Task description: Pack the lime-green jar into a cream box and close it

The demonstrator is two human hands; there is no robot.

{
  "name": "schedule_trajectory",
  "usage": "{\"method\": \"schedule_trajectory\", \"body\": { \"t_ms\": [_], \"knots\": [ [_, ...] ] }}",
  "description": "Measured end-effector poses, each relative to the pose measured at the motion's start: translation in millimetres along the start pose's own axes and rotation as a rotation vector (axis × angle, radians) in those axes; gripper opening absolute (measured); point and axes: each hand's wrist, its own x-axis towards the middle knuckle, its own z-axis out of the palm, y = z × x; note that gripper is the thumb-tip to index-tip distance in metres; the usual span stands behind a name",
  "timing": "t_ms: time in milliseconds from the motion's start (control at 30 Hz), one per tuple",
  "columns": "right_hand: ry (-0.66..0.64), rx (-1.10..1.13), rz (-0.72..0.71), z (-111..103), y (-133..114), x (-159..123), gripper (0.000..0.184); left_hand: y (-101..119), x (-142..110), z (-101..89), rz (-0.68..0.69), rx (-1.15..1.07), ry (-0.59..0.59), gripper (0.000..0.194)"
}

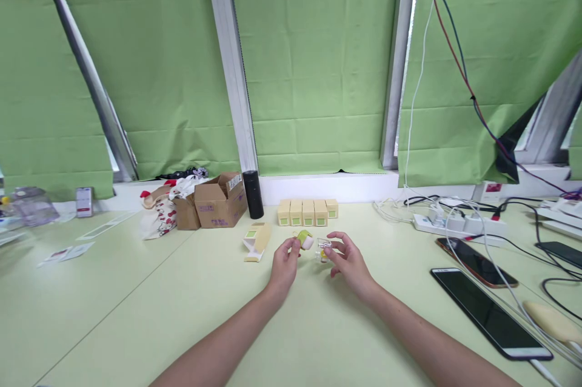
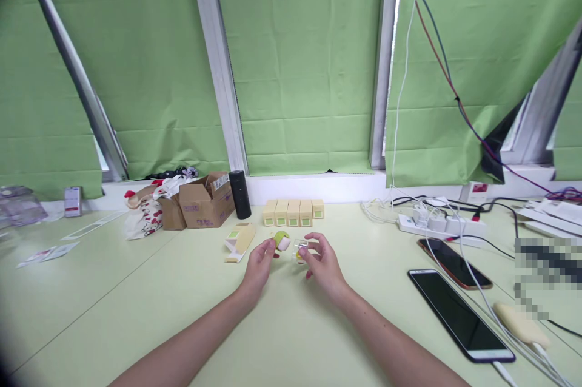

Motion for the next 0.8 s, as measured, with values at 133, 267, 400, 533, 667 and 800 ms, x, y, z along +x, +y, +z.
{"method": "schedule_trajectory", "body": {
  "t_ms": [133,267,400,533,667,800],
  "knots": [
    [0.001,0.046,0.059,2,-4,-2,0.051,-1,0,-0.3,0.006,0.02,-0.011,0.06],
    [-0.048,0.273,0.121,3,-5,-4,0.049,-1,-1,0.8,0.019,0.026,-0.016,0.059],
    [-0.114,0.433,0.173,2,-4,-5,0.042,3,-2,1.7,0.027,0.023,-0.011,0.057],
    [-0.163,0.475,0.181,2,-3,-6,0.039,8,-3,2.0,0.027,0.021,-0.021,0.057],
    [-0.196,0.491,0.173,4,-3,-8,0.036,12,-5,3.1,0.041,0.009,-0.026,0.055],
    [-0.191,0.497,0.177,5,-4,-9,0.036,11,-6,3.9,0.051,0.012,-0.027,0.053]
  ]
}}
